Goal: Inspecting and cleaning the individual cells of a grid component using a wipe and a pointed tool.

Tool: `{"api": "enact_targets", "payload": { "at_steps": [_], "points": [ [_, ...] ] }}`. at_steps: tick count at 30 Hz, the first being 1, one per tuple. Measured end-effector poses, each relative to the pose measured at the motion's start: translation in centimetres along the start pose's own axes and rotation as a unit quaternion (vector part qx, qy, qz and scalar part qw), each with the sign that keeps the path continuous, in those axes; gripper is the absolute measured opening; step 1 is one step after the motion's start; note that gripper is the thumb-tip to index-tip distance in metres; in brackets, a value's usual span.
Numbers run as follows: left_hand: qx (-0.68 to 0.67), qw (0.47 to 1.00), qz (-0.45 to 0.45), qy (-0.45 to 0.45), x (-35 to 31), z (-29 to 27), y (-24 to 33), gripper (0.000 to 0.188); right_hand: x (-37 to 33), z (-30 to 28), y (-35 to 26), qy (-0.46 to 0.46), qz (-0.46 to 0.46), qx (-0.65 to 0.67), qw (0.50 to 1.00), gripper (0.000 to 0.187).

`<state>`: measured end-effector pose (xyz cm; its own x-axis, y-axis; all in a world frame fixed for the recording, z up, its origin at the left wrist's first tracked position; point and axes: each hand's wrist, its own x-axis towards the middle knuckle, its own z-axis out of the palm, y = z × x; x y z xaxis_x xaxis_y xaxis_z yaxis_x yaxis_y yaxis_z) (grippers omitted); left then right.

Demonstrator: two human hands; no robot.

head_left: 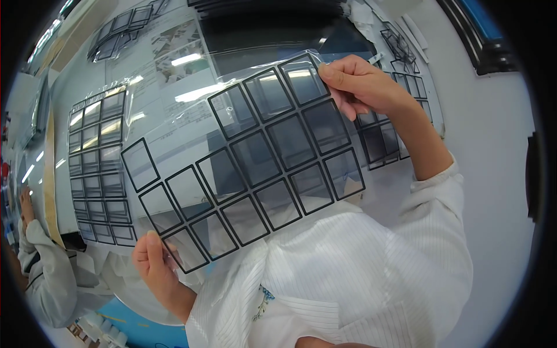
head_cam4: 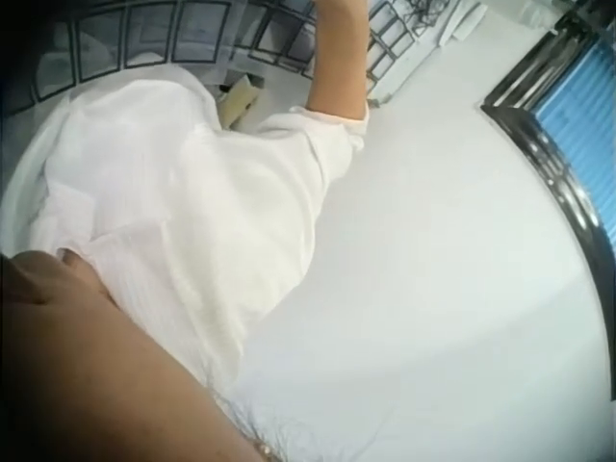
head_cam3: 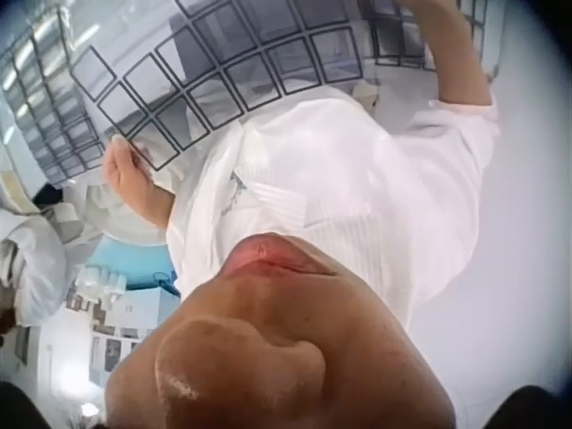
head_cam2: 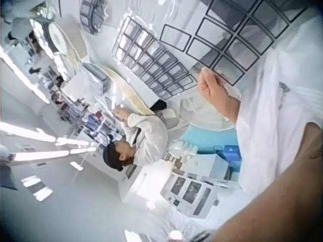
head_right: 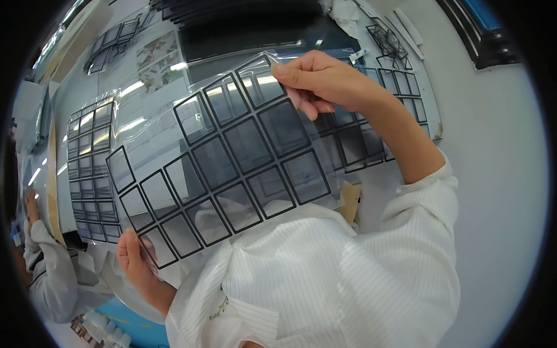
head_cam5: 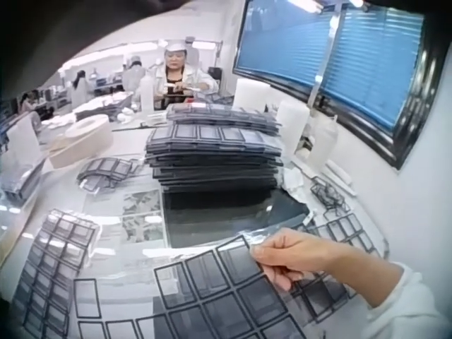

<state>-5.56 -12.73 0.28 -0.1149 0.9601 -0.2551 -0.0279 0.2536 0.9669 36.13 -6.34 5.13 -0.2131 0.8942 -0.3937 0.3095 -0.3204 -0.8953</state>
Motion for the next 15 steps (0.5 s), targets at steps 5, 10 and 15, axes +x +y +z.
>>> {"api": "enact_targets", "payload": {
  "at_steps": [5, 10, 15],
  "points": [
    [-0.001, 0.998, -0.019, 0.066, 0.8, 1.0, -0.1, 0.033, 0.4, -0.2, -0.1, 0.029, 0.023, -0.018, 0.999, 0.053],
    [-0.038, 0.999, 0.013, -0.01, 1.6, 0.9, 0.1, 0.032, 1.4, -0.8, 0.9, 0.038, 0.015, -0.001, 0.999, 0.053],
    [-0.048, 0.999, 0.015, 0.003, 1.5, 0.8, -0.3, 0.031, 1.4, -0.9, 0.8, 0.021, 0.003, 0.003, 1.0, 0.053]
  ]
}}
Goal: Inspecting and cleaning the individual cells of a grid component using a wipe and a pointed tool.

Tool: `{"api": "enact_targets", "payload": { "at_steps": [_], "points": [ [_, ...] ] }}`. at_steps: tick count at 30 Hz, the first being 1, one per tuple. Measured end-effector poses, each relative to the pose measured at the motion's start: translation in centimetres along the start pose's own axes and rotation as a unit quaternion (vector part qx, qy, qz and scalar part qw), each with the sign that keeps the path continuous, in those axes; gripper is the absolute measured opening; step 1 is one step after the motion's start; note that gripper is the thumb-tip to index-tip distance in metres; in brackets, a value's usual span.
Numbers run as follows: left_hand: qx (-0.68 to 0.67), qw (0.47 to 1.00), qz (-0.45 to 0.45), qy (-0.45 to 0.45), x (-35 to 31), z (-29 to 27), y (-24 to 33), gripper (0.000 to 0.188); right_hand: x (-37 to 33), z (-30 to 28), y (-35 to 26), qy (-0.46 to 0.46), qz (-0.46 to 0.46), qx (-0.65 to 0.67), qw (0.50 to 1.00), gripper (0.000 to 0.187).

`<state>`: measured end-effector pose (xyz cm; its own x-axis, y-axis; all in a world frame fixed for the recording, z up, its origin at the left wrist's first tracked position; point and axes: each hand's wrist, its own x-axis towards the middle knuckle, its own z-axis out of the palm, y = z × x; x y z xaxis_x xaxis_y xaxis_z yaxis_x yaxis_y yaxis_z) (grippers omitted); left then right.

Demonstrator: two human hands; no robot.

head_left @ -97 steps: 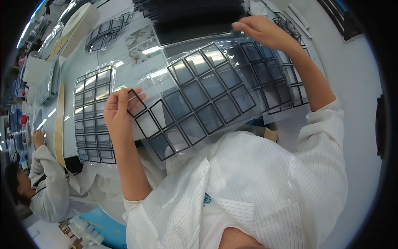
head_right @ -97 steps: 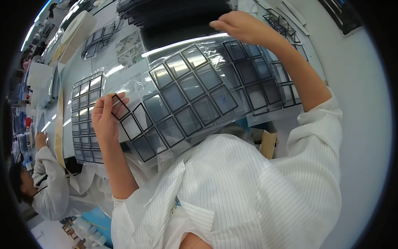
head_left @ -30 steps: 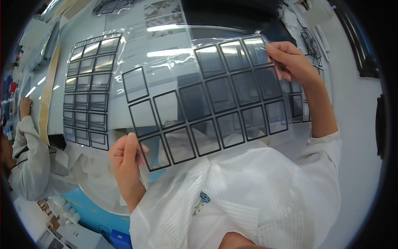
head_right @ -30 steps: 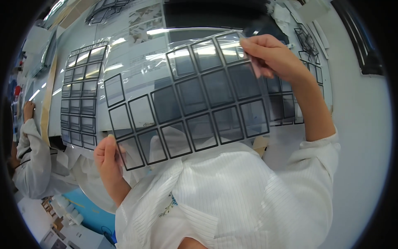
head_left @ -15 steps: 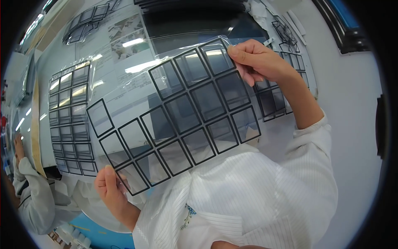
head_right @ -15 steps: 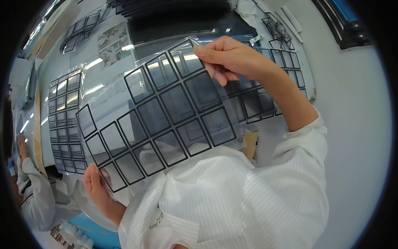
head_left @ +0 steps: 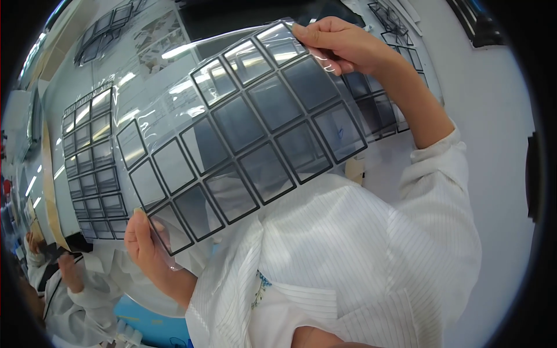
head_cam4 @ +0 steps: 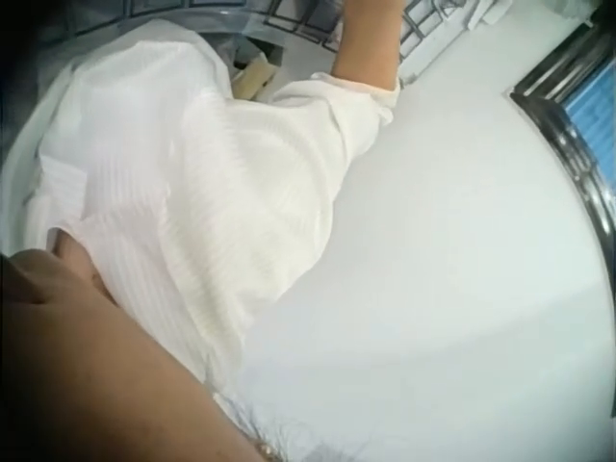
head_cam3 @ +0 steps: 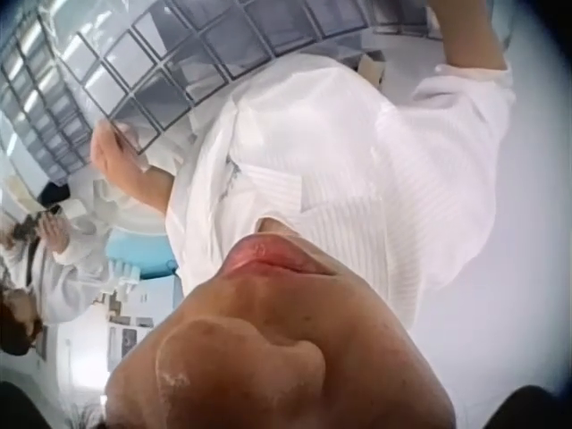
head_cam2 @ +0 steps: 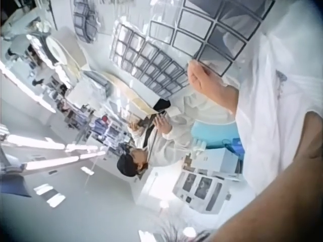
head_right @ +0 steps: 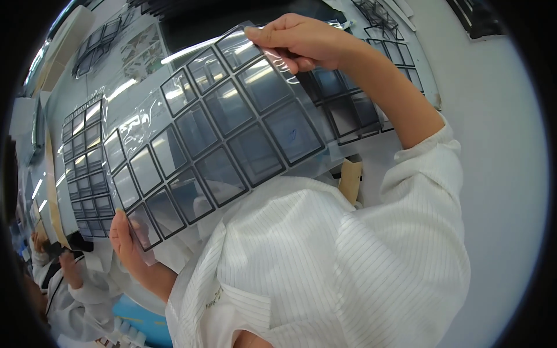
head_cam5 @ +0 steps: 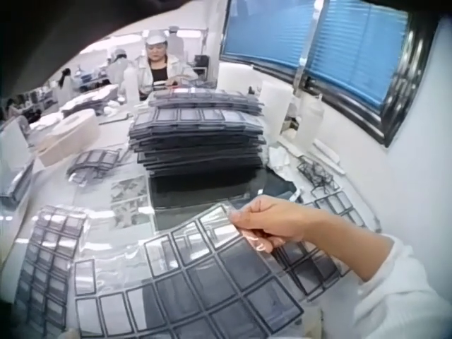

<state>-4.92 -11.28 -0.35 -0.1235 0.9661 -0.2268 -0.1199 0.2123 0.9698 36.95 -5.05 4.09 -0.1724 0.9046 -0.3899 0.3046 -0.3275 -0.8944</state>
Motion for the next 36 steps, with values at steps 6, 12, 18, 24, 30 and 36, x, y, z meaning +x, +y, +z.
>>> {"api": "enact_targets", "payload": {
  "at_steps": [6, 12, 18, 24, 30, 36],
  "points": [
    [0.003, 1.0, -0.012, 0.006, -0.2, 0.3, 0.2, 0.029, -0.1, -1.2, 0.9, 0.038, 0.013, -0.032, 0.999, 0.049],
    [-0.005, 0.998, -0.017, -0.059, -0.3, 1.1, 0.6, 0.031, -0.2, -1.1, 0.8, 0.034, -0.036, -0.048, 0.998, 0.046],
    [0.01, 0.995, -0.025, -0.092, -0.7, 1.9, 1.4, 0.035, -0.1, -2.1, 1.3, 0.04, -0.015, -0.001, 0.999, 0.045],
    [0.041, 0.992, -0.039, -0.113, -0.6, 2.6, 1.7, 0.038, 0.2, -2.9, 2.2, 0.057, 0.009, 0.016, 0.998, 0.044],
    [0.04, 0.99, -0.035, -0.13, 1.2, 2.4, 1.0, 0.039, 0.2, -3.7, 2.2, 0.066, -0.011, 0.027, 0.997, 0.04],
    [0.043, 0.989, -0.016, -0.143, 1.9, 2.3, -0.1, 0.04, 0.4, -3.0, 2.0, 0.043, -0.014, 0.006, 0.999, 0.04]
  ]
}}
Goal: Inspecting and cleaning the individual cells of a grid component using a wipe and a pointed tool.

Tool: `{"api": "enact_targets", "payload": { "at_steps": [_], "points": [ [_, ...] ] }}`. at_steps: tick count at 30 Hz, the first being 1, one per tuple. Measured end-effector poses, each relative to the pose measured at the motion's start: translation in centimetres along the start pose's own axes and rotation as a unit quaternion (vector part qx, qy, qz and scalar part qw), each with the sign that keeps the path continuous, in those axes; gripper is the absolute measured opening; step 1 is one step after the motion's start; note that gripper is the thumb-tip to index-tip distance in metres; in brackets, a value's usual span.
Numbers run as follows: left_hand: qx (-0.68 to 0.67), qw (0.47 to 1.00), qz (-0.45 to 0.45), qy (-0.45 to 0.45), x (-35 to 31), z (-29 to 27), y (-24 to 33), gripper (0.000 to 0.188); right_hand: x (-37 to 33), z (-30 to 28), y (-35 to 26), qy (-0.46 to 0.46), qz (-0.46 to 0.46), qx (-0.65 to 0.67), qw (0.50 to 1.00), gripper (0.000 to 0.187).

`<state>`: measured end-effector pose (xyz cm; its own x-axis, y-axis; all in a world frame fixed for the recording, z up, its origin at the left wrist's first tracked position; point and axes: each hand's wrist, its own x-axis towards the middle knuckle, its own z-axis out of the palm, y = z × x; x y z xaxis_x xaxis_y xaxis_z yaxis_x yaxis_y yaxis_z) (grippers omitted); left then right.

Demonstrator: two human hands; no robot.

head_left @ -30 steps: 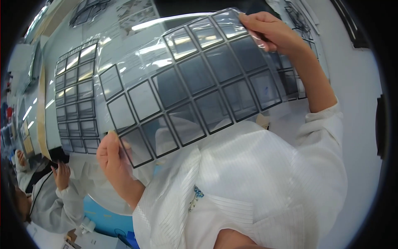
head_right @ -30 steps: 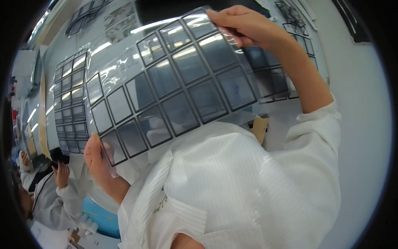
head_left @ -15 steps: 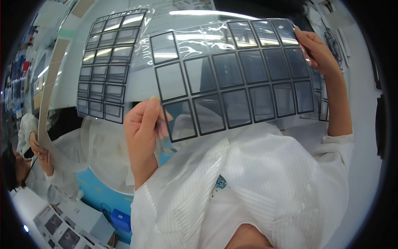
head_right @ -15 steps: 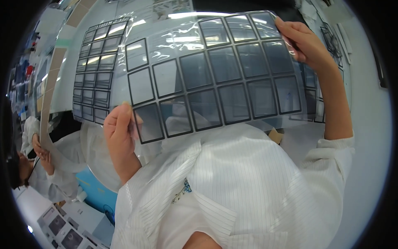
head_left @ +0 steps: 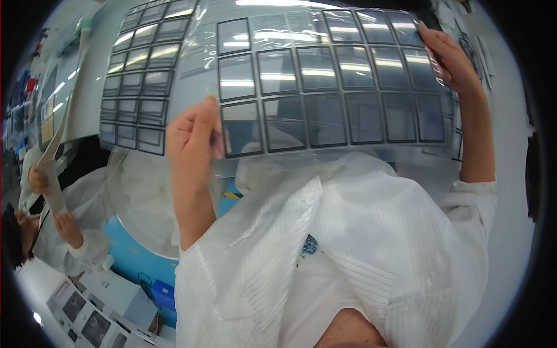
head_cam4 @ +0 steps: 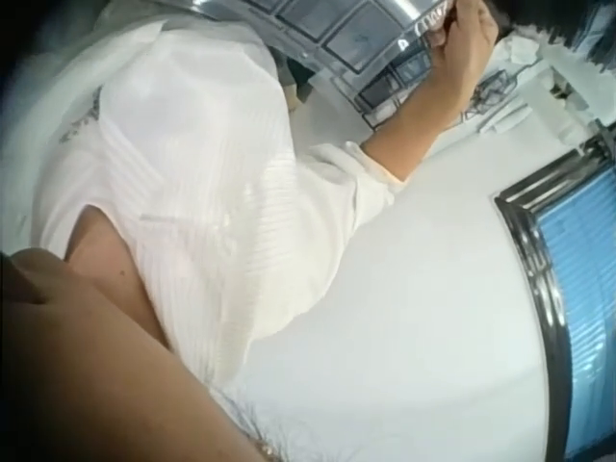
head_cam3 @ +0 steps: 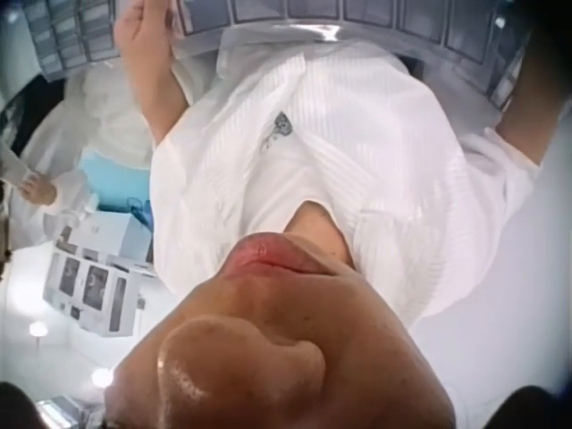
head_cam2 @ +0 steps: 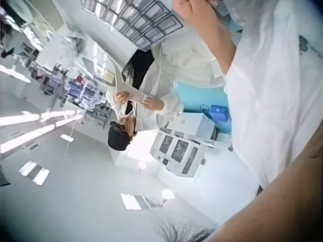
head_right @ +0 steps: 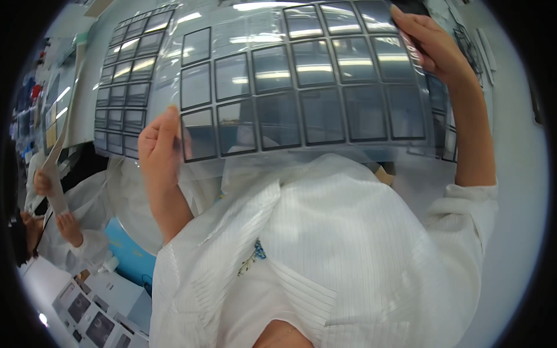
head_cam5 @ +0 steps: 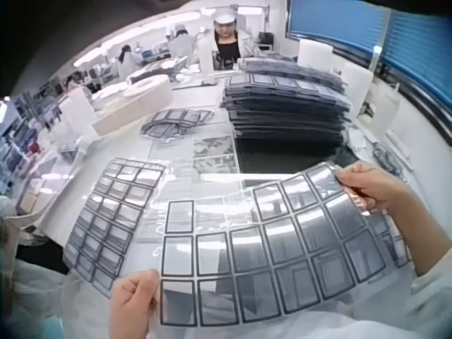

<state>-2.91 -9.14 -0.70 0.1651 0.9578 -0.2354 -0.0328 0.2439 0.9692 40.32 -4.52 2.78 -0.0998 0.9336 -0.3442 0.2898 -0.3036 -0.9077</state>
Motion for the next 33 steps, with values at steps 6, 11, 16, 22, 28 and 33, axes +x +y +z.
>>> {"api": "enact_targets", "payload": {
  "at_steps": [6, 11, 16, 22, 28, 33],
  "points": [
    [0.03, 0.999, 0.003, 0.043, 0.3, 0.0, -0.1, 0.037, -0.5, -0.1, 0.3, 0.05, 0.009, -0.033, 0.998, 0.043],
    [0.042, 0.999, 0.019, 0.022, 0.7, -0.8, -0.7, 0.039, -0.9, 0.9, -1.6, 0.014, 0.04, -0.011, 0.999, 0.05],
    [0.098, 0.994, 0.02, 0.048, 1.0, -1.0, -0.3, 0.043, -1.0, 1.3, -2.4, 0.024, 0.1, 0.029, 0.994, 0.054],
    [0.09, 0.995, 0.018, 0.031, 0.6, -1.4, 0.1, 0.044, -0.9, 1.3, -2.2, -0.016, 0.061, 0.057, 0.996, 0.053],
    [0.312, 0.94, 0.03, 0.134, 0.1, 1.1, 0.7, 0.047, 0.0, 1.0, 0.3, 0.044, 0.002, -0.112, 0.993, 0.048],
    [0.252, 0.96, -0.047, 0.112, -1.6, 0.4, 0.0, 0.04, 0.3, 1.6, 0.3, 0.056, -0.011, -0.113, 0.992, 0.047]
  ]
}}
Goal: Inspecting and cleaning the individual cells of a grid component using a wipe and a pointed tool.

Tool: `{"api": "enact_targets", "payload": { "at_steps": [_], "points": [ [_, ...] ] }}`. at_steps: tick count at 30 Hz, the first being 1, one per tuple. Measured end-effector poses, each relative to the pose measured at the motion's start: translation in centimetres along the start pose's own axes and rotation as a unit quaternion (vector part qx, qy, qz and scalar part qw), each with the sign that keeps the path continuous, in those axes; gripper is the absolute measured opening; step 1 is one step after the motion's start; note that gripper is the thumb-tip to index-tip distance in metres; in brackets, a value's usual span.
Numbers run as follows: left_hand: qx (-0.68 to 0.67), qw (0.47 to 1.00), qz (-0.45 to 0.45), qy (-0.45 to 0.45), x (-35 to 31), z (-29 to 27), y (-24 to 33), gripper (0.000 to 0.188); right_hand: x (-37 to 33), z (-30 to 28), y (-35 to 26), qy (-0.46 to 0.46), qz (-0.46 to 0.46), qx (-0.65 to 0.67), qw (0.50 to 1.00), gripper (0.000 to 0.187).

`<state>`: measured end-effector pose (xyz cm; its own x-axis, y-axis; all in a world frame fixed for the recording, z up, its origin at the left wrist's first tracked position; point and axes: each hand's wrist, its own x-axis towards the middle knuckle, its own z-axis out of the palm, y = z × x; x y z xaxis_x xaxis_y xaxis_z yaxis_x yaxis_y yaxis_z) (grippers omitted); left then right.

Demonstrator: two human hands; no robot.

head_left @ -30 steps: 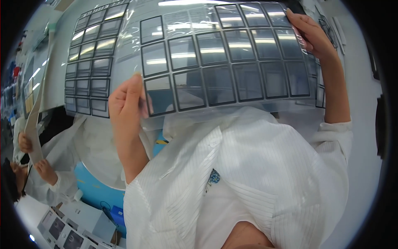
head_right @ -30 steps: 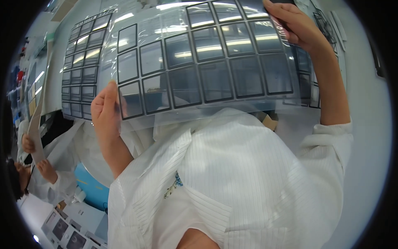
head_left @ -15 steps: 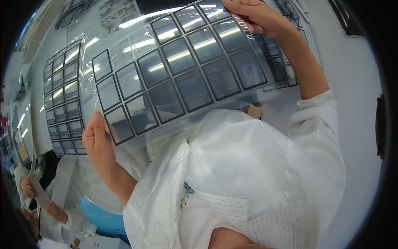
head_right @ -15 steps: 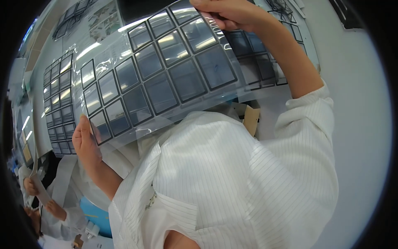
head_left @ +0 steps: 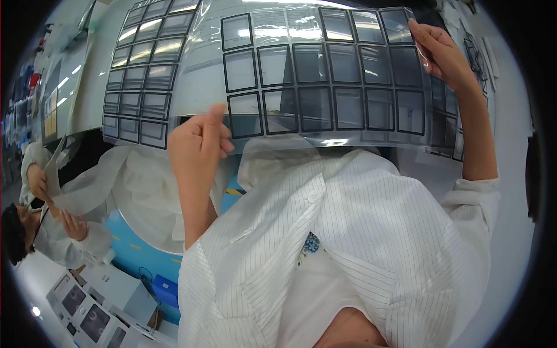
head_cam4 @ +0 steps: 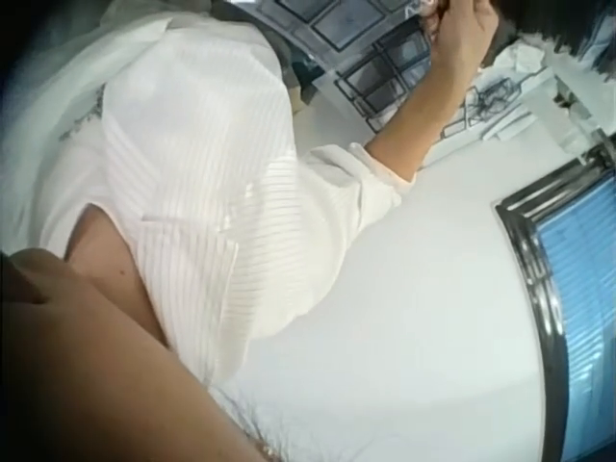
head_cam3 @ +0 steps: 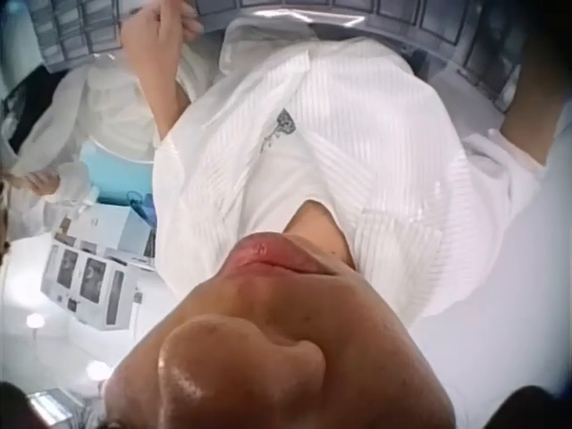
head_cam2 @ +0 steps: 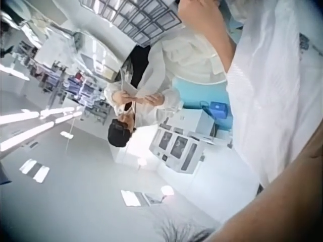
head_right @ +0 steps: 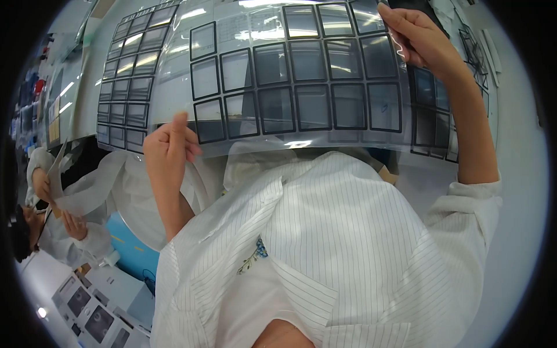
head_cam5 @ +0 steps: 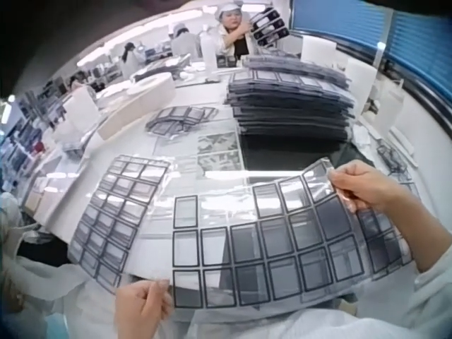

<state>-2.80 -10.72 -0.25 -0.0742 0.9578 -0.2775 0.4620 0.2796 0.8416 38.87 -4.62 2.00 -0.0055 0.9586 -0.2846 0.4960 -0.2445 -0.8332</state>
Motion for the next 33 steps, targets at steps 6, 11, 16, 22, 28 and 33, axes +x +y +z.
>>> {"api": "enact_targets", "payload": {
  "at_steps": [6, 11, 16, 22, 28, 33],
  "points": [
    [-0.138, 0.977, -0.036, -0.161, 0.1, -1.1, -1.7, 0.028, 0.4, -0.8, 0.8, -0.029, -0.003, -0.002, 1.0, 0.045],
    [-0.236, 0.94, -0.083, -0.233, 0.2, -1.8, -1.1, 0.018, -0.7, 0.8, -1.7, 0.015, 0.014, 0.006, 1.0, 0.043],
    [-0.158, 0.978, 0.011, -0.134, -1.3, -1.3, 0.7, 0.02, -1.0, -0.5, -2.7, 0.002, -0.048, 0.015, 0.999, 0.037],
    [-0.178, 0.967, 0.049, -0.173, -2.0, 2.8, 3.4, 0.022, -2.3, -7.7, 0.7, 0.079, -0.117, -0.024, 0.99, 0.027],
    [-0.079, 0.962, 0.12, -0.23, -2.8, 6.6, 4.5, 0.026, -4.0, -11.0, 3.8, 0.099, -0.089, -0.029, 0.991, 0.036],
    [-0.013, 0.959, 0.161, -0.233, -3.0, 8.4, 4.9, 0.028, -5.3, -12.4, 6.1, 0.092, -0.069, 0.004, 0.993, 0.029]
  ]
}}
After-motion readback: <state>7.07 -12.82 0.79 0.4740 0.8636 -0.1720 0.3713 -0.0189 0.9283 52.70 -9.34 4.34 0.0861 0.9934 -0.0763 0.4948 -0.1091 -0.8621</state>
